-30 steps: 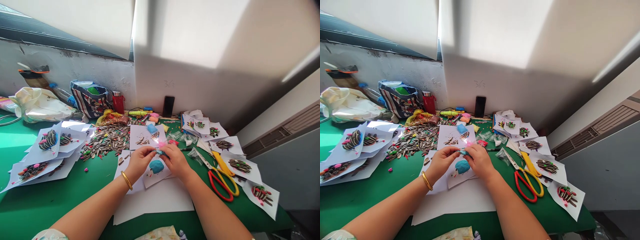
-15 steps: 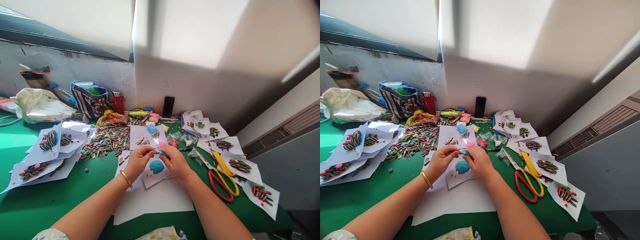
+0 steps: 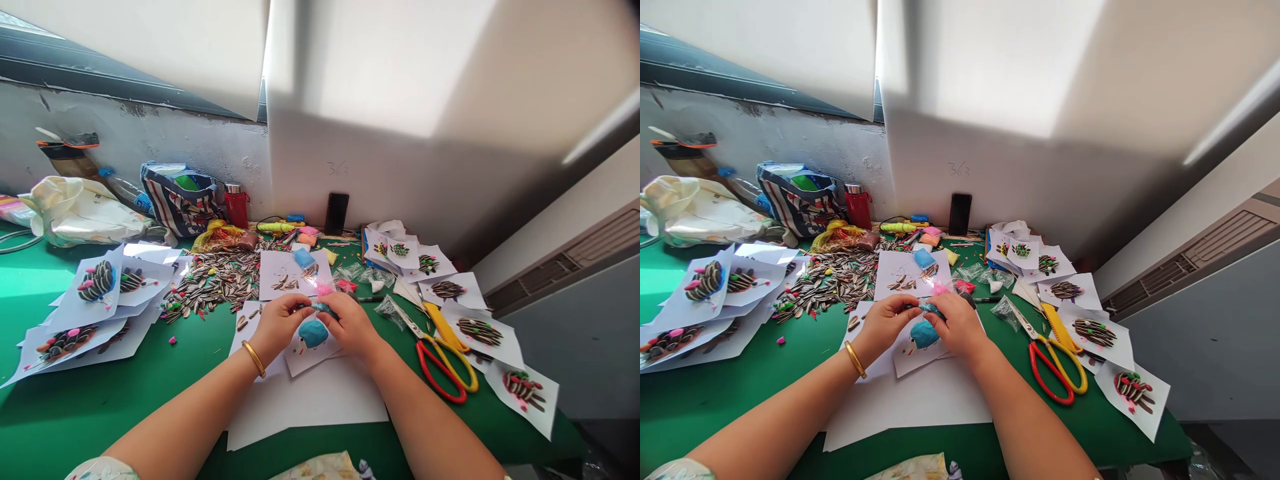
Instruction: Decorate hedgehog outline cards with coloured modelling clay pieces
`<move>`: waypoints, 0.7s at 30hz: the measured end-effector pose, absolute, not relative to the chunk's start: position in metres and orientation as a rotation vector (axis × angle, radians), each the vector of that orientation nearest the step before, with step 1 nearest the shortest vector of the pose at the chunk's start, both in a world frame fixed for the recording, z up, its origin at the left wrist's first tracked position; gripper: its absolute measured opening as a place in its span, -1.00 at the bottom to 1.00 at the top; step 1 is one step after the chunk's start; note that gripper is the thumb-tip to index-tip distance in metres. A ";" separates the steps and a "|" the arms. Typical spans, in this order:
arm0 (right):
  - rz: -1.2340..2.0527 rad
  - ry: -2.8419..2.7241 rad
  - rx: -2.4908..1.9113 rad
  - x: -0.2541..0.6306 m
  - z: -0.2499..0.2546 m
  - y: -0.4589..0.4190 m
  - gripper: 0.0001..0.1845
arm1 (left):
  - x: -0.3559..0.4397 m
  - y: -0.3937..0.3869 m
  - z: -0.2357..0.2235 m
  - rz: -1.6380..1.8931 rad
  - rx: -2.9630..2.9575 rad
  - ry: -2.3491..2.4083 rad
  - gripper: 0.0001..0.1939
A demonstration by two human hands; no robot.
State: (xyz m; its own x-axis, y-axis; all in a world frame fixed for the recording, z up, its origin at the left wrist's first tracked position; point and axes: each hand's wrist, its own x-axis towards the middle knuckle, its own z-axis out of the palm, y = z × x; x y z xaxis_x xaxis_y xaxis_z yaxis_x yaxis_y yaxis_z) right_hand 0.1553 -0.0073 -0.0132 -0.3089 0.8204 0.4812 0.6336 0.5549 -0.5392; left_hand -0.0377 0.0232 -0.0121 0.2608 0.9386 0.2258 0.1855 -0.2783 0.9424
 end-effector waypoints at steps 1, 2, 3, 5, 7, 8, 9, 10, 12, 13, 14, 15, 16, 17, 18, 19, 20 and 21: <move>0.324 -2.052 -1.164 0.155 -0.014 -0.007 -0.74 | -0.038 0.023 -0.012 1.097 1.676 1.060 -0.93; 0.326 -2.052 -1.166 0.155 -0.014 -0.007 -0.74 | -0.038 0.023 -0.011 1.104 1.679 1.068 -0.93; 0.326 -2.049 -1.167 0.155 -0.014 -0.007 -0.74 | -0.039 0.024 -0.011 1.117 1.673 1.070 -0.91; 0.327 -2.036 -1.173 0.156 -0.014 -0.006 -0.73 | -0.039 0.025 -0.009 1.152 1.619 1.063 -0.88; 0.325 -2.021 -1.180 0.157 -0.014 -0.006 -0.73 | -0.039 0.027 -0.007 1.171 1.515 1.047 -0.84; 0.324 -2.014 -1.184 0.158 -0.014 -0.005 -0.73 | -0.039 0.027 -0.005 1.174 1.452 1.034 -0.82; 0.323 -2.009 -1.189 0.158 -0.014 -0.005 -0.73 | -0.039 0.027 -0.003 1.173 1.387 1.018 -0.79; 0.323 -2.005 -1.194 0.158 -0.014 -0.005 -0.73 | -0.039 0.027 -0.002 1.169 1.328 0.999 -0.77; 0.324 -2.005 -1.207 0.158 -0.014 -0.005 -0.72 | -0.038 0.026 0.002 1.161 1.233 0.960 -0.73; 0.323 -2.006 -1.214 0.158 -0.013 -0.005 -0.71 | -0.038 0.025 0.003 1.154 1.201 0.944 -0.72; 0.321 -2.007 -1.219 0.157 -0.013 -0.005 -0.70 | -0.038 0.025 0.003 1.146 1.180 0.929 -0.72; 0.320 -2.009 -1.222 0.157 -0.013 -0.005 -0.70 | -0.038 0.024 0.003 1.137 1.170 0.915 -0.72; 0.321 -2.011 -1.222 0.157 -0.013 -0.006 -0.69 | -0.037 0.024 0.003 1.135 1.165 0.901 -0.73; 0.325 -2.014 -1.221 0.156 -0.013 -0.006 -0.69 | -0.037 0.024 0.002 1.139 1.158 0.887 -0.74; 0.330 -2.017 -1.218 0.156 -0.014 -0.006 -0.70 | -0.037 0.025 0.001 1.149 1.139 0.871 -0.74; 0.338 -2.021 -1.216 0.157 -0.014 -0.005 -0.71 | -0.037 0.025 0.000 1.161 1.101 0.853 -0.75; 0.343 -2.020 -1.217 0.157 -0.014 -0.005 -0.72 | -0.037 0.026 -0.001 1.171 1.042 0.831 -0.75; 0.346 -2.012 -1.222 0.158 -0.014 -0.005 -0.72 | -0.038 0.028 -0.001 1.171 0.965 0.801 -0.74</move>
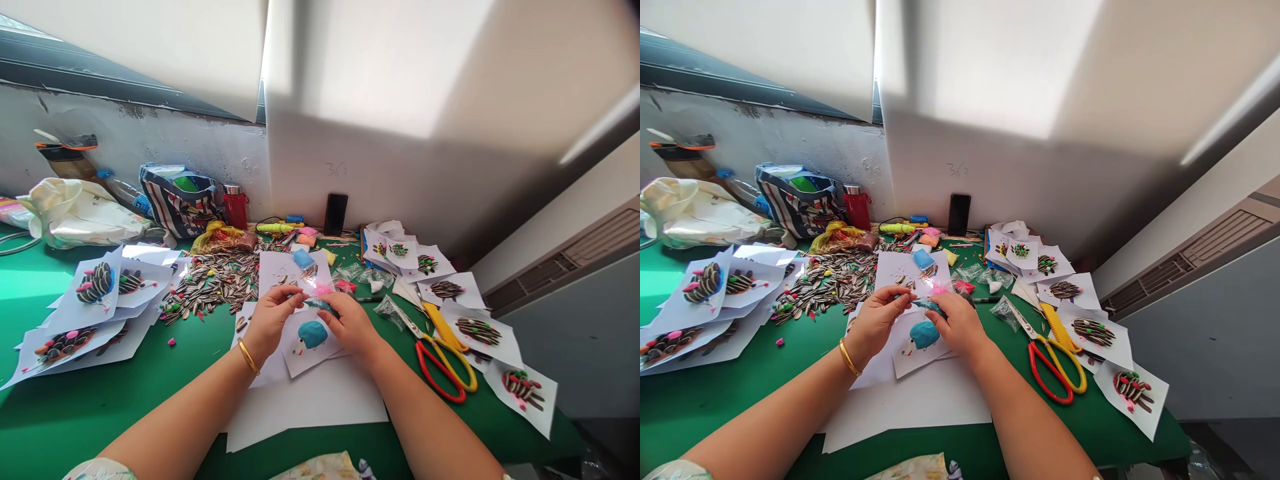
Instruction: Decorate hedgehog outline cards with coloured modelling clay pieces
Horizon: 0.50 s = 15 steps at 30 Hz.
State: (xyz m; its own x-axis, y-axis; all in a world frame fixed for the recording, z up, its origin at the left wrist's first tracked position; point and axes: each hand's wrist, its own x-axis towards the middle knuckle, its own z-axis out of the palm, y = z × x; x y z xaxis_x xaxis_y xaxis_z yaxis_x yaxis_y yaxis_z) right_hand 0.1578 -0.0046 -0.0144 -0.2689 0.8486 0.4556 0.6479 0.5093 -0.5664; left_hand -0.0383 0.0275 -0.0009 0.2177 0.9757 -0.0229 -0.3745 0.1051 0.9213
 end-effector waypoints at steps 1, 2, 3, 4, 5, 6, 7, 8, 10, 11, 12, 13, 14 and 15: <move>0.346 -1.996 -1.231 0.159 -0.015 -0.004 -0.72 | -0.040 0.029 -0.001 1.160 0.879 0.764 -0.74; 0.344 -1.971 -1.247 0.160 -0.016 -0.004 -0.72 | -0.042 0.030 0.001 1.143 0.796 0.717 -0.73; 0.343 -1.943 -1.266 0.160 -0.016 -0.003 -0.71 | -0.044 0.032 0.002 1.127 0.722 0.666 -0.73; 0.340 -1.912 -1.288 0.161 -0.016 -0.003 -0.70 | -0.046 0.033 0.004 1.120 0.661 0.621 -0.74; 0.337 -1.885 -1.307 0.162 -0.016 -0.003 -0.69 | -0.048 0.034 0.006 1.121 0.615 0.580 -0.75; 0.331 -1.863 -1.322 0.162 -0.016 -0.002 -0.68 | -0.050 0.035 0.008 1.126 0.581 0.551 -0.77; 0.322 -1.847 -1.332 0.163 -0.015 -0.002 -0.67 | -0.051 0.035 0.010 1.131 0.559 0.529 -0.79; 0.306 -1.835 -1.339 0.164 -0.014 -0.002 -0.67 | -0.052 0.036 0.011 1.133 0.548 0.515 -0.81; 0.224 -1.812 -1.366 0.169 -0.012 -0.001 -0.67 | -0.052 0.035 0.012 1.117 0.541 0.508 -0.83; 0.153 -1.793 -1.402 0.174 -0.012 0.001 -0.66 | -0.052 0.035 0.011 1.100 0.538 0.511 -0.83; 0.064 -1.767 -1.455 0.180 -0.012 0.003 -0.64 | -0.051 0.034 0.011 1.081 0.532 0.515 -0.83; -0.041 -1.729 -1.538 0.187 -0.014 0.005 -0.62 | -0.050 0.034 0.010 1.061 0.523 0.521 -0.83; -0.128 -1.677 -1.640 0.195 -0.016 0.008 -0.59 | -0.050 0.033 0.010 1.043 0.512 0.527 -0.82; -0.183 -1.627 -1.745 0.203 -0.020 0.011 -0.57 | -0.050 0.033 0.009 1.025 0.503 0.532 -0.80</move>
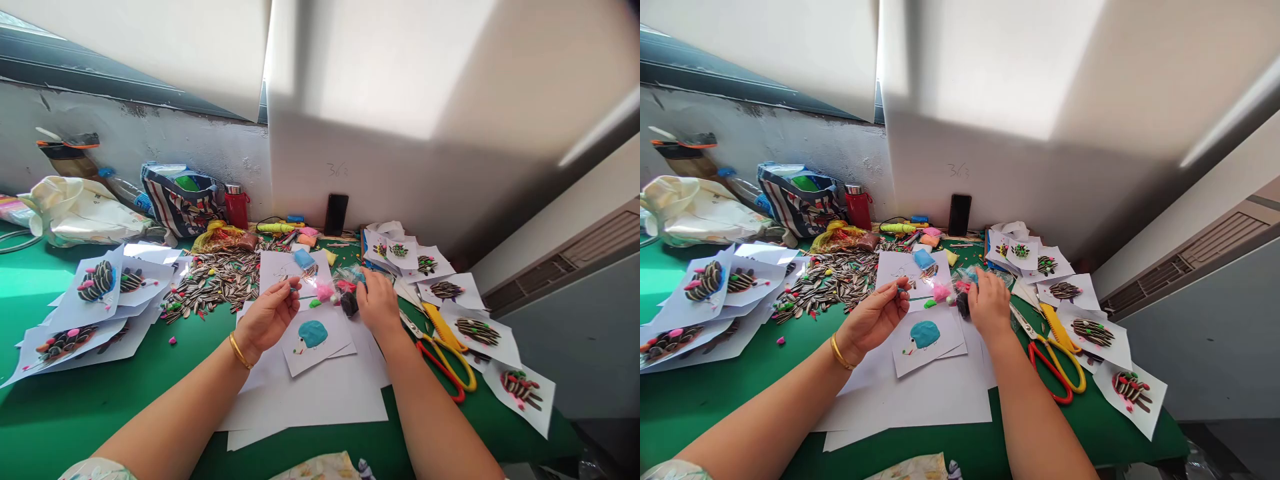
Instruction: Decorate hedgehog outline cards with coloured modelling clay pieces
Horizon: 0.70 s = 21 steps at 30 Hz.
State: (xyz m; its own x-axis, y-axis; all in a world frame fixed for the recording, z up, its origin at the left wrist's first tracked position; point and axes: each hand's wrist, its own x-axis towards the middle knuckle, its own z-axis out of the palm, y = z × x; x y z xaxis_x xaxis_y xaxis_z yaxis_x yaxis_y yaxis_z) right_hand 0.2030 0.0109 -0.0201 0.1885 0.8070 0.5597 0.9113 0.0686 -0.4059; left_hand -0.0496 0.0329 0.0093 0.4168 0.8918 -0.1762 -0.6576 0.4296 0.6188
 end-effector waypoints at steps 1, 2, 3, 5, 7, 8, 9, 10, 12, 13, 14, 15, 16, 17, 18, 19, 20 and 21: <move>-0.206 -1.596 -1.842 0.211 -0.024 0.014 -0.57 | -0.049 0.032 0.009 1.009 0.497 0.539 -0.78; -0.208 -1.596 -1.910 0.217 -0.028 0.016 -0.59 | -0.049 0.032 0.010 0.994 0.495 0.546 -0.76; -0.208 -1.610 -1.938 0.221 -0.032 0.018 -0.61 | -0.049 0.031 0.010 0.979 0.497 0.556 -0.73; -0.261 -1.619 -1.899 0.224 -0.035 0.019 -0.63 | -0.048 0.030 0.012 0.957 0.510 0.569 -0.70; -0.330 -1.616 -1.800 0.218 -0.032 0.017 -0.63 | -0.048 0.028 0.014 0.941 0.526 0.571 -0.68; -0.343 -1.624 -1.751 0.212 -0.028 0.015 -0.62 | -0.047 0.027 0.015 0.929 0.533 0.569 -0.68; -0.329 -1.652 -1.707 0.206 -0.023 0.012 -0.62 | -0.046 0.026 0.016 0.916 0.539 0.564 -0.68; -0.297 -1.685 -1.657 0.198 -0.018 0.009 -0.62 | -0.046 0.025 0.016 0.903 0.544 0.558 -0.68; -0.215 -1.730 -1.558 0.183 -0.010 0.002 -0.64 | -0.045 0.023 0.016 0.884 0.555 0.547 -0.67; -0.178 -1.758 -1.498 0.176 -0.006 -0.002 -0.63 | -0.044 0.023 0.016 0.883 0.560 0.545 -0.67; -0.143 -1.786 -1.441 0.169 -0.004 -0.005 -0.63 | -0.043 0.023 0.016 0.885 0.563 0.546 -0.67; -0.115 -1.804 -1.387 0.162 -0.002 -0.008 -0.64 | -0.043 0.022 0.016 0.888 0.563 0.548 -0.67; -0.085 -1.821 -1.338 0.156 -0.001 -0.011 -0.65 | -0.042 0.022 0.015 0.886 0.561 0.547 -0.67; -0.060 -1.843 -1.292 0.150 -0.001 -0.014 -0.65 | -0.042 0.022 0.014 0.880 0.560 0.543 -0.67; -0.038 -1.866 -1.257 0.145 0.000 -0.017 -0.65 | -0.042 0.021 0.013 0.870 0.560 0.536 -0.67; -0.018 -1.888 -1.233 0.140 -0.001 -0.018 -0.66 | -0.041 0.020 0.012 0.856 0.565 0.527 -0.65; -0.002 -1.898 -1.222 0.136 -0.001 -0.020 -0.69 | -0.040 0.019 0.011 0.841 0.574 0.517 -0.62; 0.012 -1.893 -1.219 0.133 -0.001 -0.021 -0.71 | -0.039 0.017 0.010 0.827 0.586 0.506 -0.59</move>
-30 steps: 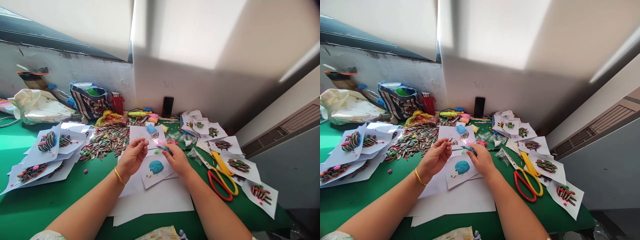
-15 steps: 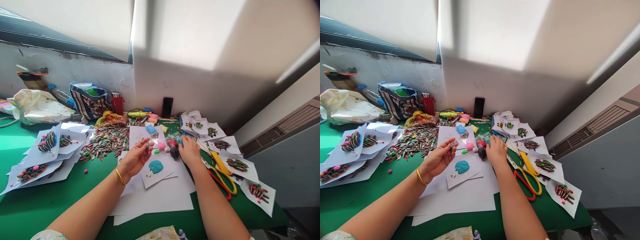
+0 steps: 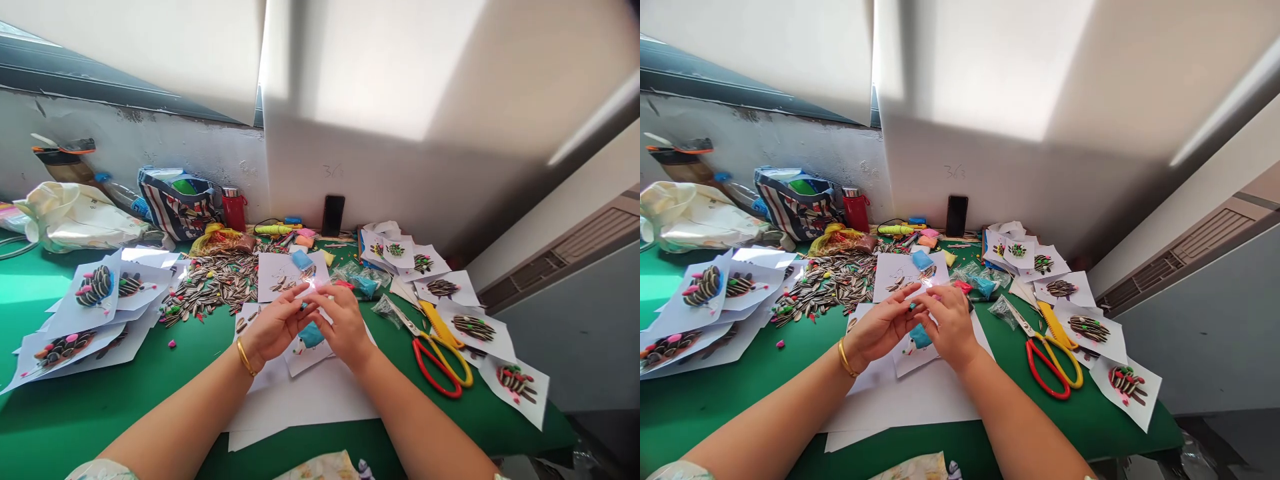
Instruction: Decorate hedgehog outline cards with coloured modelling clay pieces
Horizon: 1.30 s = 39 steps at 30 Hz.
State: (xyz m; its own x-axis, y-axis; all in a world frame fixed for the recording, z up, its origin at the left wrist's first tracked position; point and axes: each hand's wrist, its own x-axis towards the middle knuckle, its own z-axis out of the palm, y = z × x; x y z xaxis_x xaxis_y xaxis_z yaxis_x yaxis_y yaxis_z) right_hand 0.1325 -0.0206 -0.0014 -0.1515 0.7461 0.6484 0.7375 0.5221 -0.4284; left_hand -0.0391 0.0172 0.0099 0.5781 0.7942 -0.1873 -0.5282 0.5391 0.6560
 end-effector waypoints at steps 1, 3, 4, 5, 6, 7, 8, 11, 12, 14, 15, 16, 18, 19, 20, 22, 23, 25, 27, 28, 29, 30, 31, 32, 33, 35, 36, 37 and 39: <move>0.027 -1.878 -1.222 0.130 -0.002 -0.021 -0.74 | -0.038 0.015 0.009 0.814 0.598 0.494 -0.58; 0.061 -1.837 -1.233 0.126 -0.004 -0.020 -0.79 | -0.036 0.012 0.007 0.792 0.613 0.467 -0.57; 0.078 -1.818 -1.234 0.125 -0.005 -0.019 -0.82 | -0.035 0.011 0.007 0.783 0.613 0.455 -0.57; 0.094 -1.803 -1.231 0.124 -0.005 -0.019 -0.84 | -0.034 0.010 0.008 0.774 0.607 0.443 -0.57; 0.105 -1.791 -1.224 0.125 -0.006 -0.018 -0.85 | -0.034 0.009 0.009 0.766 0.598 0.432 -0.56; 0.109 -1.780 -1.217 0.125 -0.006 -0.018 -0.85 | -0.034 0.008 0.010 0.760 0.587 0.423 -0.56; 0.103 -1.768 -1.213 0.126 -0.005 -0.018 -0.85 | -0.035 0.008 0.011 0.755 0.581 0.419 -0.58; 0.030 -1.758 -1.233 0.128 -0.004 -0.019 -0.90 | -0.036 0.009 0.013 0.741 0.654 0.484 -0.67; -0.005 -1.768 -1.243 0.128 -0.003 -0.020 -0.91 | -0.036 0.009 0.012 0.741 0.714 0.537 -0.69; -0.066 -1.808 -1.256 0.128 -0.001 -0.020 -0.95 | -0.037 0.011 0.010 0.749 0.840 0.655 -0.71; -0.085 -1.831 -1.258 0.128 -0.001 -0.019 -0.95 | -0.037 0.012 0.008 0.756 0.881 0.704 -0.72; -0.093 -1.853 -1.257 0.128 0.000 -0.019 -0.93 | -0.038 0.013 0.007 0.764 0.902 0.736 -0.72; -0.080 -1.890 -1.253 0.129 0.002 -0.018 -0.83 | -0.039 0.015 0.006 0.785 0.898 0.749 -0.72; -0.062 -1.907 -1.251 0.130 0.004 -0.017 -0.78 | -0.039 0.016 0.006 0.801 0.885 0.741 -0.71; -0.040 -1.923 -1.248 0.130 0.007 -0.017 -0.75 | -0.039 0.017 0.006 0.821 0.870 0.731 -0.70; 0.005 -1.944 -1.248 0.130 0.013 -0.017 -0.75 | -0.040 0.017 0.009 0.864 0.849 0.711 -0.69; 0.024 -1.946 -1.253 0.130 0.017 -0.018 -0.76 | -0.040 0.017 0.010 0.884 0.843 0.703 -0.69; 0.057 -1.944 -1.269 0.128 0.024 -0.019 -0.78 | -0.040 0.017 0.012 0.915 0.839 0.685 -0.69; 0.080 -1.932 -1.297 0.125 0.030 -0.019 -0.79 | -0.039 0.016 0.013 0.933 0.833 0.669 -0.68; 0.090 -1.923 -1.310 0.123 0.032 -0.018 -0.79 | -0.039 0.016 0.014 0.937 0.829 0.665 -0.67; 0.100 -1.912 -1.319 0.122 0.033 -0.017 -0.79 | -0.039 0.016 0.014 0.938 0.825 0.661 -0.66; 0.111 -1.899 -1.321 0.121 0.033 -0.016 -0.80 | -0.039 0.015 0.013 0.937 0.823 0.659 -0.64; 0.123 -1.884 -1.314 0.121 0.032 -0.015 -0.80 | -0.039 0.015 0.013 0.935 0.820 0.659 -0.64; 0.138 -1.866 -1.299 0.121 0.031 -0.014 -0.81 | -0.038 0.015 0.013 0.937 0.817 0.661 -0.63; 0.157 -1.847 -1.278 0.121 0.028 -0.013 -0.82 | -0.038 0.015 0.012 0.939 0.814 0.666 -0.64; 0.196 -1.805 -1.228 0.122 0.021 -0.012 -0.82 | -0.038 0.015 0.011 0.950 0.806 0.692 -0.66; 0.214 -1.784 -1.205 0.123 0.017 -0.012 -0.82 | -0.037 0.015 0.011 0.957 0.801 0.709 -0.68; 0.232 -1.767 -1.184 0.124 0.013 -0.013 -0.81 | -0.037 0.015 0.011 0.965 0.798 0.725 -0.69; 0.266 -1.760 -1.143 0.127 0.006 -0.014 -0.80 | -0.036 0.015 0.010 0.979 0.795 0.752 -0.70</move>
State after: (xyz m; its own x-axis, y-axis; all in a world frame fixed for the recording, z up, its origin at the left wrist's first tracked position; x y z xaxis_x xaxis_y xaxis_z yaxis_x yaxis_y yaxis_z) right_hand 0.1272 -0.0141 0.0061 -0.0746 0.7898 0.6088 0.5745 0.5330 -0.6211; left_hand -0.0361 0.0154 0.0104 0.3657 0.9122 -0.1850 -0.4143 0.3375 0.8452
